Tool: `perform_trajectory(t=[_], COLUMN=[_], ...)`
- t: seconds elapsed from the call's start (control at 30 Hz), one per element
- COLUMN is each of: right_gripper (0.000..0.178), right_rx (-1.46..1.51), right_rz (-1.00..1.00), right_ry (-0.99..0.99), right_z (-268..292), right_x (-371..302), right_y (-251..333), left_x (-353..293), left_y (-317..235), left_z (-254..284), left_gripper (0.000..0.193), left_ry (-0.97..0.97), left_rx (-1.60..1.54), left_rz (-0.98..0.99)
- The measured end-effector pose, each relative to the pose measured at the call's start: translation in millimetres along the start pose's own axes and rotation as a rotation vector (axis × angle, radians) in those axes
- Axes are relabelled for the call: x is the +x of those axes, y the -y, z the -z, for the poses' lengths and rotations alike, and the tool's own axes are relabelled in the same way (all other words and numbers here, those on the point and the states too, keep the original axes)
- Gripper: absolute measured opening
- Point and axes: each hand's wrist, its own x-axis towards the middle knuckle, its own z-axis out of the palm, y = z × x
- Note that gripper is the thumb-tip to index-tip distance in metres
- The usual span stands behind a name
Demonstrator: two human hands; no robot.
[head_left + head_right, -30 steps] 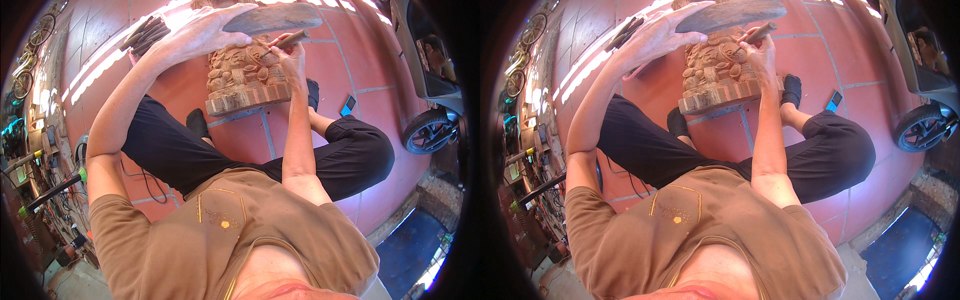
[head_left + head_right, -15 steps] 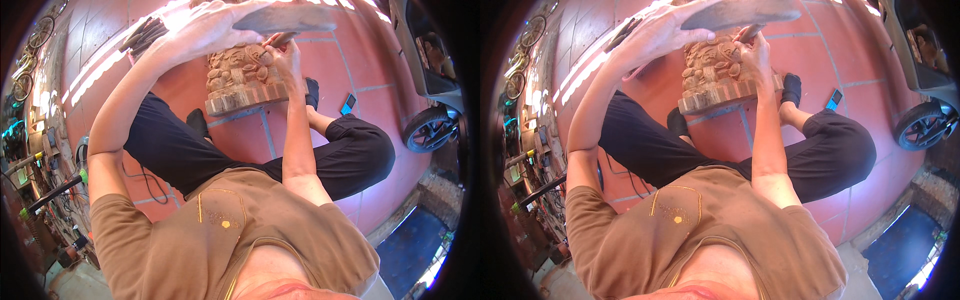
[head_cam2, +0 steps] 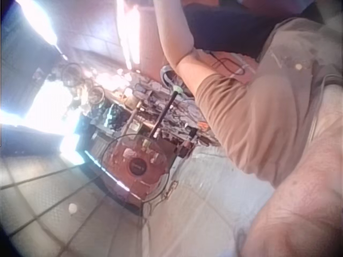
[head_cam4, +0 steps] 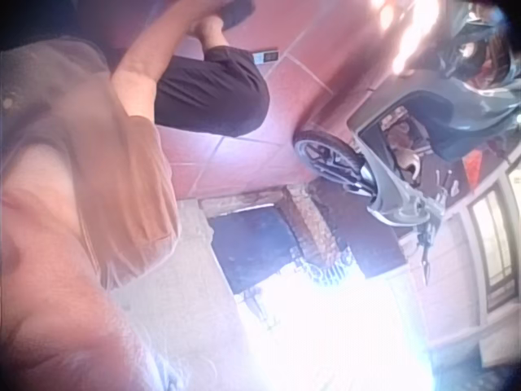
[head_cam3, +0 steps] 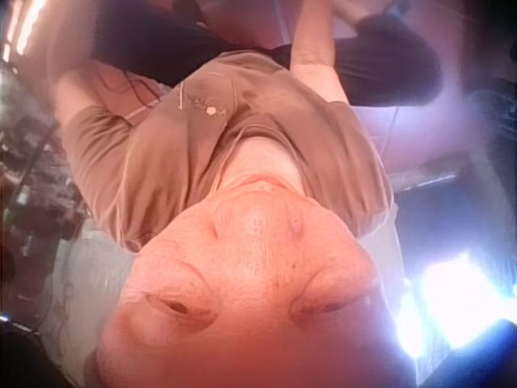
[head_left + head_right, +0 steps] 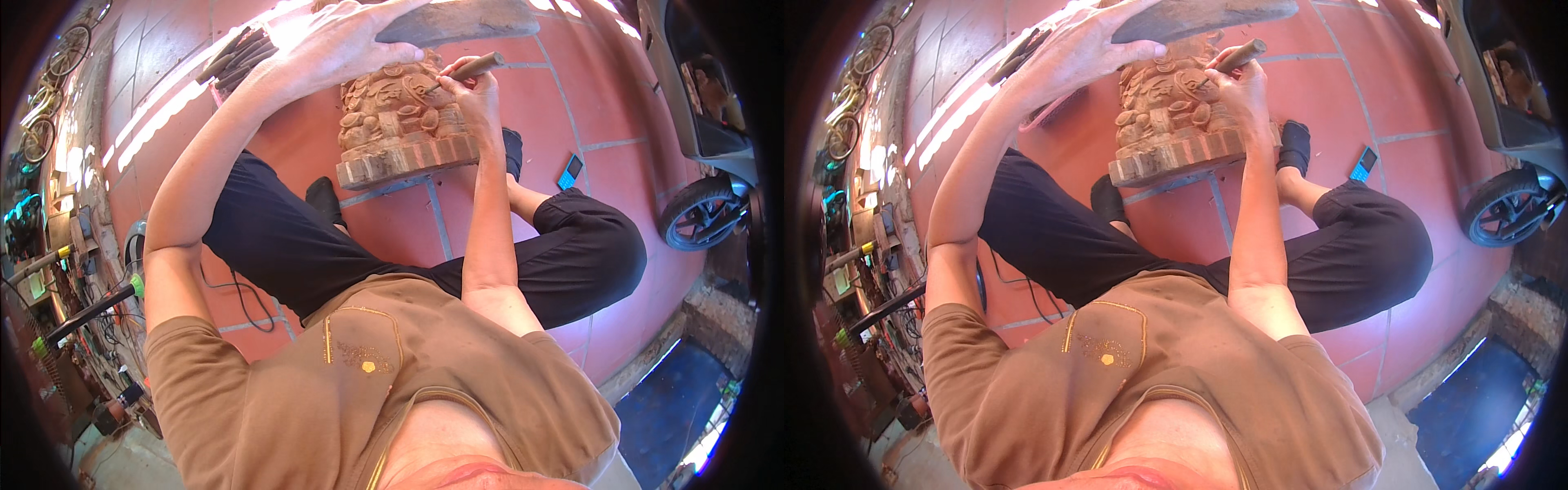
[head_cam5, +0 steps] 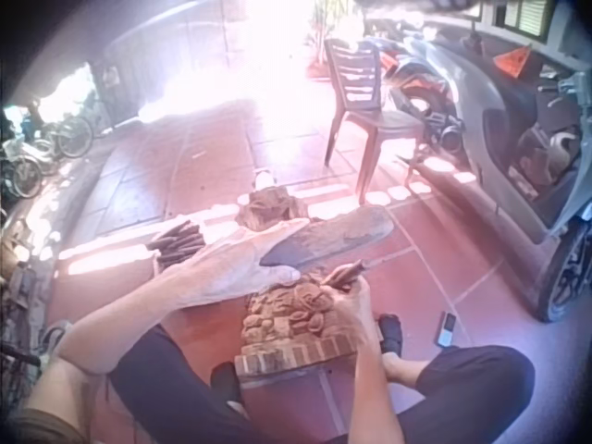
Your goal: The person sits cross-legged on the floor and carves a wooden object using a chisel and mallet. They repeatedly strike the chisel to shape the wood, focusing on detailed relief work.
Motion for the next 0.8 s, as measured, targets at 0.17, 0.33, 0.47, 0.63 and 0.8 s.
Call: perform_trajectory(t=[0.17, 0.33, 0.47, 0.63, 0.8], right_gripper=[0.026, 0.024, 0.023, 0.028, 0.036], right_rx=[0.196, -0.186, -0.283, 0.256, 0.401], right_rz=[-0.088, 0.02, 0.106, 0.014, -0.053], right_ry=[0.155, 0.211, -0.067, -0.376, -0.37], right_z=[16.2, 3.4, 4.4, 46.6, 52.6], right_x=[-1.0, -3.3, -5.3, 5.6, -9.4], right_y=[-0.2, 16.6, 10.6, 18.4, 24.1], left_x=[-4.4, -13.0, -12.0, -16.4, -13.5], left_y=[3.4, 28.3, 23.2, 26.5, 13.3], left_z=[8.4, -6.6, -2.4, 4.5, 7.1], left_gripper=[0.072, 0.07, 0.069, 0.067, 0.066], left_ry=[-0.002, -0.166, -0.116, -0.18, -0.203], left_rx=[0.087, 0.21, 0.162, -0.028, -0.567], left_rz=[0.083, -0.101, -0.012, -0.002, -0.02])
